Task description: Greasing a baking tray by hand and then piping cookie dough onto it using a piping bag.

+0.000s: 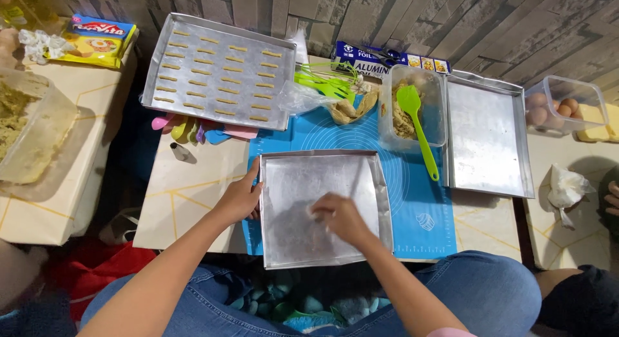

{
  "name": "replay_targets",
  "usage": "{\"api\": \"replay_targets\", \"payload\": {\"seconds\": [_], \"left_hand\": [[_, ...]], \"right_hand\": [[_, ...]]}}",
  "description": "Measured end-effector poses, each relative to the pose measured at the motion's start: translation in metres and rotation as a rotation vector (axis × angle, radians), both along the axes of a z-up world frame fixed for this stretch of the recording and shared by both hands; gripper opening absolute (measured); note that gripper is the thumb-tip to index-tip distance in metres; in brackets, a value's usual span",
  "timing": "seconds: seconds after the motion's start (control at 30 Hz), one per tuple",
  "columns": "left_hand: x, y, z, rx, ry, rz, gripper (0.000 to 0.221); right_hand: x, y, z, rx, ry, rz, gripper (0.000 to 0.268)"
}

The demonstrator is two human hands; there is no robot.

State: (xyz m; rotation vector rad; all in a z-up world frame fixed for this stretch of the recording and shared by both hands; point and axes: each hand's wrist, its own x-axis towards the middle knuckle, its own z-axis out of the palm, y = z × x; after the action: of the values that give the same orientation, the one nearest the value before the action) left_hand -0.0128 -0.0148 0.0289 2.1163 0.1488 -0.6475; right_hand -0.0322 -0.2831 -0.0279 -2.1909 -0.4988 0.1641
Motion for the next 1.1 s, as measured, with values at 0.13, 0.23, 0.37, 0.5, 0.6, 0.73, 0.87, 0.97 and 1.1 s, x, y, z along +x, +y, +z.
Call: {"api": "replay_targets", "payload": {"seconds": [0.13, 0.23, 0.37, 0.5, 0.6, 0.73, 0.87, 0.97, 1.1], "left_hand": [[-0.001, 0.001, 0.001, -0.003, -0.015, -0.001, 0.062], [-0.002, -0.002, 0.012, -0.001, -0.008, -0.007, 0.063], [-0.001, -0.003, 0.016, 0.006, 0.014, -0.013, 0.063], [0.0, -0.004, 0.018, 0.017, 0.032, -0.012, 0.062], [0.001, -0.003, 0.014, 0.001, 0.024, -0.015, 0.063], [-0.001, -0.003, 0.015, -0.004, 0.023, -0.014, 0.063], [-0.003, -0.002, 0.014, -0.006, 0.014, -0.006, 0.062], [-0.001, -0.001, 0.013, -0.005, 0.018, -0.011, 0.061], [0.002, 0.001, 0.011, 0.0, 0.026, -0.027, 0.062]], "right_hand": [[0.053, -0.046, 0.003, -0.119, -0.179, -0.382, 0.021], [0.068, -0.058, -0.016, -0.179, -0.33, -0.428, 0.019], [0.049, -0.04, -0.034, -0.253, -0.419, -0.382, 0.016], [-0.004, -0.004, -0.024, -0.167, -0.342, -0.333, 0.019], [-0.026, 0.004, -0.015, -0.093, -0.088, -0.226, 0.019], [0.01, -0.027, -0.025, 0.09, 0.192, -0.289, 0.016], [0.069, -0.05, -0.012, -0.038, -0.035, -0.576, 0.018], [0.081, -0.039, -0.003, -0.143, -0.144, -0.585, 0.019], [0.08, -0.026, -0.012, -0.213, -0.187, -0.544, 0.019]]}}
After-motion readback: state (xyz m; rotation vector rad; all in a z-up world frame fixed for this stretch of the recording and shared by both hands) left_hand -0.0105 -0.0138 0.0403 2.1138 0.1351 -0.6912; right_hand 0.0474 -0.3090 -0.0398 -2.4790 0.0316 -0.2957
